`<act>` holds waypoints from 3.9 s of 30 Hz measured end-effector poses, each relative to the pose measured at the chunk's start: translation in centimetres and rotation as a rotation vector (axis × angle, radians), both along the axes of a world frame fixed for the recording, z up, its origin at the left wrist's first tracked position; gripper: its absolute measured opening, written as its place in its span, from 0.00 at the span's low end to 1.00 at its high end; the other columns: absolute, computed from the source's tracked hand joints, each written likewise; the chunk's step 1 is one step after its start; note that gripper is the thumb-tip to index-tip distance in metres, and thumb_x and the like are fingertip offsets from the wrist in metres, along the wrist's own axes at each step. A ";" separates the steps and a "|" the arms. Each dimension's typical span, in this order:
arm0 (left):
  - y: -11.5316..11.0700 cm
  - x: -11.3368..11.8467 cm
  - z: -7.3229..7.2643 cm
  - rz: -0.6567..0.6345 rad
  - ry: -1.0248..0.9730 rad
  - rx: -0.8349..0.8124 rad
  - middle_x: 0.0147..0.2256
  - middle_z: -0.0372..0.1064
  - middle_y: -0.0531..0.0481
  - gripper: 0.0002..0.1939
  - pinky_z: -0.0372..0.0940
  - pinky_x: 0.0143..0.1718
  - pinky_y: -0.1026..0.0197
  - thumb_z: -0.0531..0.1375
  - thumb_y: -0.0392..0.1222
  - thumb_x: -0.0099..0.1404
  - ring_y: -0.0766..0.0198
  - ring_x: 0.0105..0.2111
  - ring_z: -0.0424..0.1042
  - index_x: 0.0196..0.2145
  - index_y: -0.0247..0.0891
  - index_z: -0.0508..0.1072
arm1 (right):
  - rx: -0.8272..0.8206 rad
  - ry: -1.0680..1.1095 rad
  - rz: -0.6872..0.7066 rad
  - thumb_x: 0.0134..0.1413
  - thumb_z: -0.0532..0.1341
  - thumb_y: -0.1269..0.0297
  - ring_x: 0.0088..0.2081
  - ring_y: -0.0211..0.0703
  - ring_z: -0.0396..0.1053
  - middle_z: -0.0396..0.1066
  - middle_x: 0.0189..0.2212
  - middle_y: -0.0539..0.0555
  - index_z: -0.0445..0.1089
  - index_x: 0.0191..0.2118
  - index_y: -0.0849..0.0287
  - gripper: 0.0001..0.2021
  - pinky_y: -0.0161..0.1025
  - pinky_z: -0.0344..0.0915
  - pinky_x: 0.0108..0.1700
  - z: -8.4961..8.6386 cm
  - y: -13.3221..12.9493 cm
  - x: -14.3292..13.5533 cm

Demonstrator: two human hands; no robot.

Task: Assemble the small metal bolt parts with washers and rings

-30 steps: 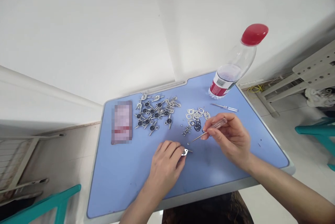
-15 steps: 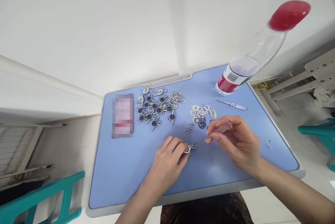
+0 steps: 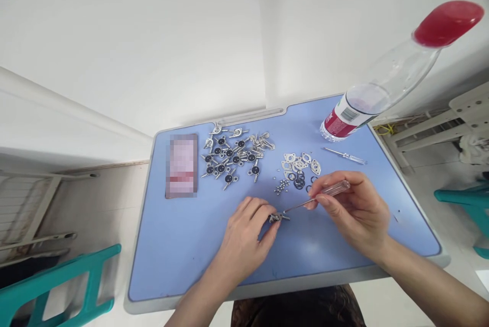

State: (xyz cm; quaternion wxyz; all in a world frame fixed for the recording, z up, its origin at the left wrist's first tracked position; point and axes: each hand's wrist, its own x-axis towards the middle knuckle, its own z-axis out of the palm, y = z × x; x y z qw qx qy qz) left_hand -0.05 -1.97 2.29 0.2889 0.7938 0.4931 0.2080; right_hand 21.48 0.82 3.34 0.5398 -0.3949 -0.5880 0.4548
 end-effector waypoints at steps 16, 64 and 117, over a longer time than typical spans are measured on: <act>-0.1 0.1 -0.6 -0.053 -0.024 0.043 0.37 0.67 0.49 0.02 0.64 0.38 0.58 0.57 0.36 0.69 0.61 0.37 0.65 0.39 0.39 0.70 | -0.036 -0.050 0.026 0.60 0.60 0.73 0.27 0.36 0.74 0.71 0.33 0.49 0.64 0.45 0.54 0.10 0.37 0.73 0.30 -0.2 0.1 -0.3; -0.1 0.6 -0.8 -0.079 0.039 0.113 0.34 0.67 0.48 0.04 0.66 0.36 0.58 0.55 0.32 0.68 0.60 0.36 0.65 0.36 0.37 0.69 | -0.024 -0.129 -0.010 0.60 0.61 0.71 0.27 0.38 0.74 0.73 0.32 0.49 0.65 0.45 0.53 0.09 0.37 0.73 0.29 -0.1 -0.2 -0.3; 0.0 0.8 -1.0 -0.053 0.052 0.117 0.34 0.68 0.49 0.04 0.65 0.36 0.58 0.59 0.30 0.65 0.59 0.37 0.65 0.36 0.36 0.70 | 0.254 -0.323 0.207 0.62 0.56 0.72 0.29 0.39 0.70 0.71 0.32 0.54 0.65 0.45 0.57 0.07 0.37 0.70 0.30 -0.2 -0.1 0.0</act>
